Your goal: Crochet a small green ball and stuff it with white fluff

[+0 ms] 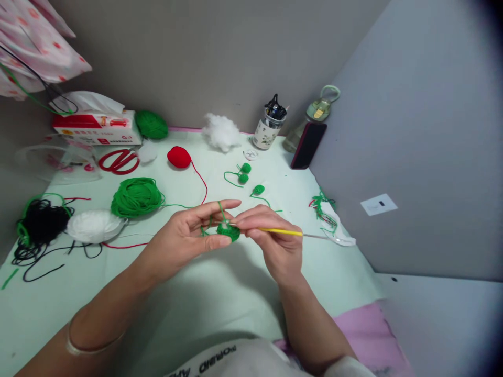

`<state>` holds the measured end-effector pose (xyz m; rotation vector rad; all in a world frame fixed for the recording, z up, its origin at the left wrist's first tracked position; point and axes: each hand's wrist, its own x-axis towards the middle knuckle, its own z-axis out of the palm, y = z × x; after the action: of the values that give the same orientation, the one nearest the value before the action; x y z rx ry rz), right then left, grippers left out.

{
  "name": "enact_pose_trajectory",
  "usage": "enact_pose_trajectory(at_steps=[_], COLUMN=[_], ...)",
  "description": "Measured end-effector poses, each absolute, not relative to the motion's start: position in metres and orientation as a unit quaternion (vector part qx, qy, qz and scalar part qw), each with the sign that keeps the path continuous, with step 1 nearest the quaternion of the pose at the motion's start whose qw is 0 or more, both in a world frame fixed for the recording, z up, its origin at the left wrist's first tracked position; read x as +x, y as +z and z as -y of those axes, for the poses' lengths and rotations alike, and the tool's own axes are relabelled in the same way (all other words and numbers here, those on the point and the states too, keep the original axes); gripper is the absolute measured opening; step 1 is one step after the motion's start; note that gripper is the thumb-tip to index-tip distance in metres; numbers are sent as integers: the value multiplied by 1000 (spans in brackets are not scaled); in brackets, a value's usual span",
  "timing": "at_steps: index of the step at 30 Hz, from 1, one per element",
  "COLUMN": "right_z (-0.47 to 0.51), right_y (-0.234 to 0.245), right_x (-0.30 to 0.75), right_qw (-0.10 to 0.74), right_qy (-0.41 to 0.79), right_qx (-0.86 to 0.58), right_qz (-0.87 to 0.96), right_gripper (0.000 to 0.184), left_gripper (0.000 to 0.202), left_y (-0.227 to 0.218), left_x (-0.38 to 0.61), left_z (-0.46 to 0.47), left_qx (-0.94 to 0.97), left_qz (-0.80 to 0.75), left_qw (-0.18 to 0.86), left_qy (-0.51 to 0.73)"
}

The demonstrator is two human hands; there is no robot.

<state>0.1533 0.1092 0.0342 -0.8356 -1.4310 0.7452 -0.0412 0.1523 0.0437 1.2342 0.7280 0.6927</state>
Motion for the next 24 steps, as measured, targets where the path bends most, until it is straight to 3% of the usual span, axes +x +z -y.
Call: enact_pose_trajectory(at_steps=[6, 15, 24], right_z=[-109, -109, -105], right_y=[34, 33, 38], right_x=[151, 153, 158], right_qw=[622, 631, 614], right_qy=[262, 425, 440], right_qx=[-365, -365, -338], right_qz=[641, 537, 561], right_gripper=[18, 19, 15], left_gripper=[57, 64, 61], left_y=[42, 54, 54], left_x=[-36, -37, -40], left_z=[-146, -146, -147], left_qx=[539, 521, 563], left_qz=[-343, -359, -385], left_qw=[708, 721, 677], left_qy=[300, 283, 275])
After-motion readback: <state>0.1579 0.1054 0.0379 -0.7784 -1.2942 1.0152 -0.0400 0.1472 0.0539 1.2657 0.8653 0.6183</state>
